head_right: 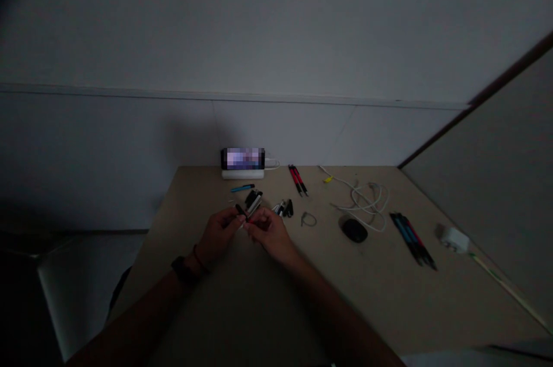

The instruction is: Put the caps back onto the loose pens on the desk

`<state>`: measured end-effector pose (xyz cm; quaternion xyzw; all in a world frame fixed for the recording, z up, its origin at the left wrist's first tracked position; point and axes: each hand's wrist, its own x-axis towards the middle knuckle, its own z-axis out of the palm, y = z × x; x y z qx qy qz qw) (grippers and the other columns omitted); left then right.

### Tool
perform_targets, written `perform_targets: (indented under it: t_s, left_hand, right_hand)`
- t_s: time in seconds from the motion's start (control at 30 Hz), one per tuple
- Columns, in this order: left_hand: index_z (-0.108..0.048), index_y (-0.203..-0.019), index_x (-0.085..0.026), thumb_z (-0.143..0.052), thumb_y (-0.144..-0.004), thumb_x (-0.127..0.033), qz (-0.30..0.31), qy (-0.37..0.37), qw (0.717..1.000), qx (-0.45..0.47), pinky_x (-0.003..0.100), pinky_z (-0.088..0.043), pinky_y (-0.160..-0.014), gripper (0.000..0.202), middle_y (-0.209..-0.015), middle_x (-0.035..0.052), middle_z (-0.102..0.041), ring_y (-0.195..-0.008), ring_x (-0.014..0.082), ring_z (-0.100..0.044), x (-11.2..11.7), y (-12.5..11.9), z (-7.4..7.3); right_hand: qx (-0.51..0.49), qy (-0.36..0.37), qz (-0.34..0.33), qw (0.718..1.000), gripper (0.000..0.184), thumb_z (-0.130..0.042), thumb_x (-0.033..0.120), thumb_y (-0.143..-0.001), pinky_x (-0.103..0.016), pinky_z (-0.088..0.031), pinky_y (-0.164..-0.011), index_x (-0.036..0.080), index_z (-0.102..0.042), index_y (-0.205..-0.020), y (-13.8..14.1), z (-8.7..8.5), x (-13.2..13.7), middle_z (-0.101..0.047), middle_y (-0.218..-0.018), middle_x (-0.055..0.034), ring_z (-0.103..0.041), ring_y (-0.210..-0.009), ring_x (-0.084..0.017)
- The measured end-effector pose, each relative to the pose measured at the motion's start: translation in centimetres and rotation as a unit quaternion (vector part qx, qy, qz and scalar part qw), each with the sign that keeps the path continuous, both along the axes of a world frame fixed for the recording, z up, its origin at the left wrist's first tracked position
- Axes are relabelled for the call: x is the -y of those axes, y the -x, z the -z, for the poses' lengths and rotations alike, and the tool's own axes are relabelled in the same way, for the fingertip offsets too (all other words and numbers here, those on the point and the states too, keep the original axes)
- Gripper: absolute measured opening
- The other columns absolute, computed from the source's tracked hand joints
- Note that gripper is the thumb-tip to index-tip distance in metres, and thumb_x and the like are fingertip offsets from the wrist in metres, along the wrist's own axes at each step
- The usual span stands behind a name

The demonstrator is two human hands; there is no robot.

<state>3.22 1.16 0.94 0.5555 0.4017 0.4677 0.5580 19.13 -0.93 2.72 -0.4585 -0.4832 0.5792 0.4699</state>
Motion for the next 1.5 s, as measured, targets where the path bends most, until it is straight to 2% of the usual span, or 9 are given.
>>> perform_targets:
  t_s: [0.17, 0.37, 0.5, 0.63, 0.9, 1.13, 1.23, 1.33, 1.5]
  left_hand:
    - [-0.074, -0.083, -0.015, -0.071, -0.08, -0.035, -0.003, 0.008, 1.0, 0.015, 0.022, -0.038, -0.058, 0.021, -0.067, 0.0016, -0.064, -0.06, 0.0129, -0.053, -0.03, -0.11, 0.35]
    - [-0.074, -0.079, -0.015, -0.071, -0.08, -0.037, -0.002, -0.004, 1.0, 0.031, 0.023, -0.042, -0.061, 0.022, -0.067, 0.0021, -0.065, -0.063, 0.0144, -0.056, 0.1, -0.09, 0.09]
    - [-0.075, -0.079, -0.016, -0.068, -0.083, -0.037, 0.016, -0.024, 0.999, 0.028, 0.026, -0.046, -0.068, 0.023, -0.074, 0.0043, -0.069, -0.071, 0.0174, -0.06, 0.16, -0.09, -0.27]
    - [-0.075, -0.079, -0.016, -0.066, -0.084, -0.036, 0.016, -0.032, 0.999, 0.017, 0.027, -0.046, -0.069, 0.023, -0.075, 0.0035, -0.07, -0.072, 0.0178, -0.061, 0.17, -0.11, -0.47]
    - [-0.076, -0.081, -0.017, -0.066, -0.085, -0.036, 0.021, -0.045, 0.999, 0.007, 0.027, -0.046, -0.07, 0.021, -0.075, 0.0032, -0.07, -0.072, 0.0174, -0.06, 0.06, -0.01, -0.14]
    - [-0.074, -0.076, -0.016, -0.066, -0.085, -0.035, 0.021, -0.044, 0.999, -0.014, 0.025, -0.042, -0.065, 0.022, -0.07, 0.0018, -0.067, -0.067, 0.0155, -0.057, -0.02, -0.04, 0.12]
    - [-0.073, -0.074, -0.016, -0.067, -0.084, -0.036, 0.007, -0.045, 0.999, -0.009, 0.023, -0.039, -0.061, 0.023, -0.066, 0.0007, -0.064, -0.062, 0.0139, -0.053, 0.05, -0.08, 0.04]
    - [-0.071, -0.073, -0.016, -0.067, -0.083, -0.037, -0.003, -0.036, 0.999, 0.008, 0.022, -0.037, -0.058, 0.024, -0.064, 0.0, -0.061, -0.059, 0.0126, -0.05, 0.16, -0.12, -0.05]
    - [-0.067, -0.071, -0.015, -0.066, -0.083, -0.038, -0.006, -0.029, 0.999, -0.015, 0.023, -0.037, -0.059, 0.026, -0.062, -0.0016, -0.057, -0.059, 0.0118, -0.048, 0.18, -0.06, 0.04]
  right_hand:
    - [0.016, -0.014, 0.01, 1.0, 0.041, -0.081, 0.052, -0.068, -0.023, -0.044, -0.045, 0.021, -0.055, -0.076, -0.07, 0.35, 0.0, -0.06, -0.06, 0.0038, -0.056, -0.049, -0.012]
    - [0.014, -0.016, 0.023, 0.999, 0.041, -0.08, 0.053, -0.068, -0.023, -0.044, -0.044, 0.021, -0.058, -0.079, -0.15, 0.83, -0.16, -0.061, -0.056, 0.0048, -0.055, -0.046, -0.011]
    - [0.038, -0.014, 0.032, 0.999, 0.04, -0.08, 0.054, -0.069, -0.024, -0.045, -0.046, 0.02, -0.06, -0.078, -0.21, 0.78, -0.13, -0.062, -0.057, 0.0031, -0.056, -0.048, -0.012]
    - [0.053, -0.019, 0.044, 0.997, 0.039, -0.08, 0.054, -0.068, -0.025, -0.045, -0.047, 0.02, -0.061, -0.076, -0.23, 0.66, -0.01, -0.061, -0.056, 0.0027, -0.056, -0.049, -0.012]
    - [0.068, -0.02, 0.054, 0.996, 0.033, -0.077, 0.051, -0.071, -0.026, -0.044, -0.049, 0.02, -0.066, -0.076, -0.32, 0.24, 0.02, -0.061, -0.055, 0.0015, -0.055, -0.048, -0.013]
    - [0.067, -0.024, 0.049, 0.996, 0.039, -0.073, 0.057, -0.075, -0.023, -0.034, -0.041, 0.021, -0.059, -0.074, -0.16, 0.29, 0.08, -0.052, -0.048, 0.005, -0.044, -0.041, -0.01]
    - [0.047, -0.016, 0.047, 0.998, 0.04, -0.079, 0.054, -0.069, -0.021, -0.032, -0.039, 0.021, -0.059, -0.078, -0.08, 0.64, 0.18, -0.055, -0.056, 0.0046, -0.042, -0.042, -0.008]
    - [0.046, -0.017, 0.051, 0.997, 0.041, -0.084, 0.049, -0.063, -0.021, -0.035, -0.04, 0.02, -0.059, -0.078, -0.01, 0.87, 0.25, -0.059, -0.063, 0.0033, -0.045, -0.045, -0.008]
    - [0.071, -0.026, 0.055, 0.996, 0.037, -0.081, 0.051, -0.067, -0.023, -0.042, -0.046, 0.019, -0.063, -0.074, 0.01, 0.62, 0.17, -0.06, -0.058, 0.0016, -0.052, -0.048, -0.011]
